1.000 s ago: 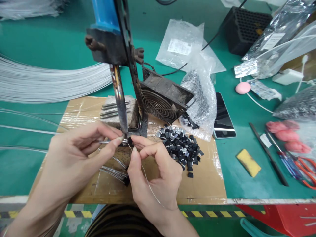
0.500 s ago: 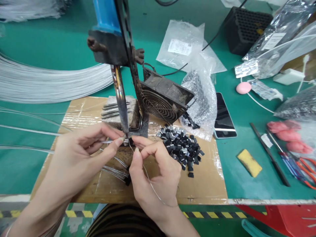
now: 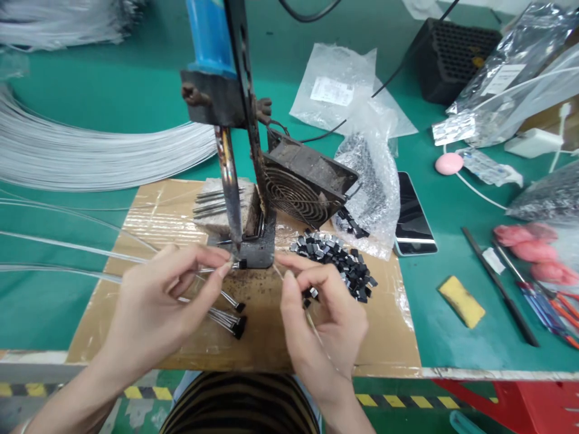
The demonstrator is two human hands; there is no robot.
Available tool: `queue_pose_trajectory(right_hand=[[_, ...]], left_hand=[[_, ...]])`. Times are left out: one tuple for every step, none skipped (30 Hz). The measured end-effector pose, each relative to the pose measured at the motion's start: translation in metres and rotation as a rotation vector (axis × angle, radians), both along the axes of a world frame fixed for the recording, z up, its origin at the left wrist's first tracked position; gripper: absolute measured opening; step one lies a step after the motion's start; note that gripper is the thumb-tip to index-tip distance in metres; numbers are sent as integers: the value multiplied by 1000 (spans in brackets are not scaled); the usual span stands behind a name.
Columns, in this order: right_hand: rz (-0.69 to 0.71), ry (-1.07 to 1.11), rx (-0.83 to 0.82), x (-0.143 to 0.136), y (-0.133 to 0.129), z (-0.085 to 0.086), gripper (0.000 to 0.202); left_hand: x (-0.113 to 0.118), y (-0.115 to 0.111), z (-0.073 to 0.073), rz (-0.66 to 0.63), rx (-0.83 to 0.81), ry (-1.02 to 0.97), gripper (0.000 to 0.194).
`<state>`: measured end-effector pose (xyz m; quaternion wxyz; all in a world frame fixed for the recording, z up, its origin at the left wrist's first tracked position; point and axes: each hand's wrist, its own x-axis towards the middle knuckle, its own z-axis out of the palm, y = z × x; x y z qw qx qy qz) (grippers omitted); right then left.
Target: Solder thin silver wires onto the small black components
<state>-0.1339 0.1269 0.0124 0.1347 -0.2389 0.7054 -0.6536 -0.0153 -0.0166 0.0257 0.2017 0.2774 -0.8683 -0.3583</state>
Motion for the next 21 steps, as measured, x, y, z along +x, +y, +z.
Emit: queue_pose_trajectory(right_hand=[[-33, 14, 6, -3, 4, -1, 15], [-63, 29, 14, -6, 8, -3, 15], [-96, 40, 20, -9, 13, -4, 15], [-129, 46, 25, -11, 17, -6, 15], [-159, 49, 30, -13, 21, -7, 15], [-186, 51, 35, -14, 25, -8, 16], [-215, 54, 40, -15, 28, -9, 17], [-234, 44, 51, -15, 30, -10, 18], [-245, 33, 58, -14, 32, -10, 20], [-253, 21, 64, -14, 34, -10, 21], [-252, 12, 67, -13, 35, -11, 22], [-250, 10, 69, -12, 35, -12, 24], [-257, 12, 70, -12, 36, -12, 24], [-268, 19, 67, -11, 36, -13, 25], [-281, 30, 62, -11, 36, -15, 25], [-286, 35, 62, -10, 35, -16, 25], [-290, 39, 56, -10, 35, -17, 25], [-297, 39, 47, -10, 35, -18, 25], [-292, 37, 36, -10, 35, -19, 26], [-287, 33, 27, -10, 35, -20, 27], [-291, 30, 22, -11, 36, -21, 28]], left_hand=[[5, 2, -4, -40, -100, 7, 14], [9, 4, -9, -83, -183, 18, 18], [14, 5, -14, -121, -245, 38, 22], [19, 7, -19, -148, -278, 57, 25], [23, 9, -24, -160, -286, 66, 28], [27, 11, -29, -154, -279, 72, 29], [31, 13, -32, -135, -258, 68, 30], [34, 15, -34, -114, -230, 60, 31], [36, 17, -35, -94, -201, 53, 30], [38, 18, -35, -81, -171, 51, 30], [40, 19, -34, -74, -144, 57, 30], [41, 18, -31, -71, -128, 76, 31], [41, 16, -28, -68, -127, 101, 30], [41, 11, -25, -58, -145, 132, 29], [41, 4, -21, -42, -177, 153, 26], [40, -6, -18, -13, -232, 150, 21], [39, -19, -16, 25, -295, 129, 15], [36, -33, -15, 70, -361, 78, 10], [33, -50, -15, 134, -456, -14, 8], [29, -67, -16, 157, -500, -51, 10], [24, -83, -19, 162, -529, -71, 15]])
